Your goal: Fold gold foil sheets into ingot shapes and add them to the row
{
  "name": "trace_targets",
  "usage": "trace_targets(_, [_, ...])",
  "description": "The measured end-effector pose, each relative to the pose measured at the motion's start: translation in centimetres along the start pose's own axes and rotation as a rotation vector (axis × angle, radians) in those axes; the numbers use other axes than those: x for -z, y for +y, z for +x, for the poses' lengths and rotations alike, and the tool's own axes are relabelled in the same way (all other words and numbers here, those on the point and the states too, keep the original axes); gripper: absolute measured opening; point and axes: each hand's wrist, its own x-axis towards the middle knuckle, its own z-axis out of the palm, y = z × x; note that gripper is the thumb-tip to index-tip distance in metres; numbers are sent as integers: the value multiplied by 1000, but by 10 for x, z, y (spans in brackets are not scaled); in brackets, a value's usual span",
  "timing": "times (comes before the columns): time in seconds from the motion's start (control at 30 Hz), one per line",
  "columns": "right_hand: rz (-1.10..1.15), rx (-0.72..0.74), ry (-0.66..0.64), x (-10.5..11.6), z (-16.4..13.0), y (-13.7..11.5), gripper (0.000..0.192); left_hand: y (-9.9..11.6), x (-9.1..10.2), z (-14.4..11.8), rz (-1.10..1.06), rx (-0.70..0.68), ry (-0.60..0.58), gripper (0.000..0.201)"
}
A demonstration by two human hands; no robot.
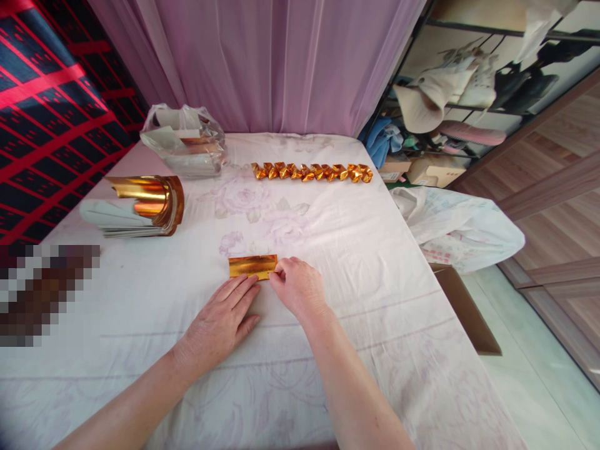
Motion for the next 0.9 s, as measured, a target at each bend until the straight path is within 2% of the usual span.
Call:
trace_targets(0.47, [-30, -37, -18, 1, 0, -4, 13, 0, 2, 1, 12, -14, 0, 46])
trace_targets(0.73, [33, -37, -33, 1, 1, 0, 12, 0, 2, 2, 35, -14, 9, 46])
trace_targets(0.9, [42, -13, -28, 2, 0, 1, 4, 0, 2, 2, 15, -12, -2, 46])
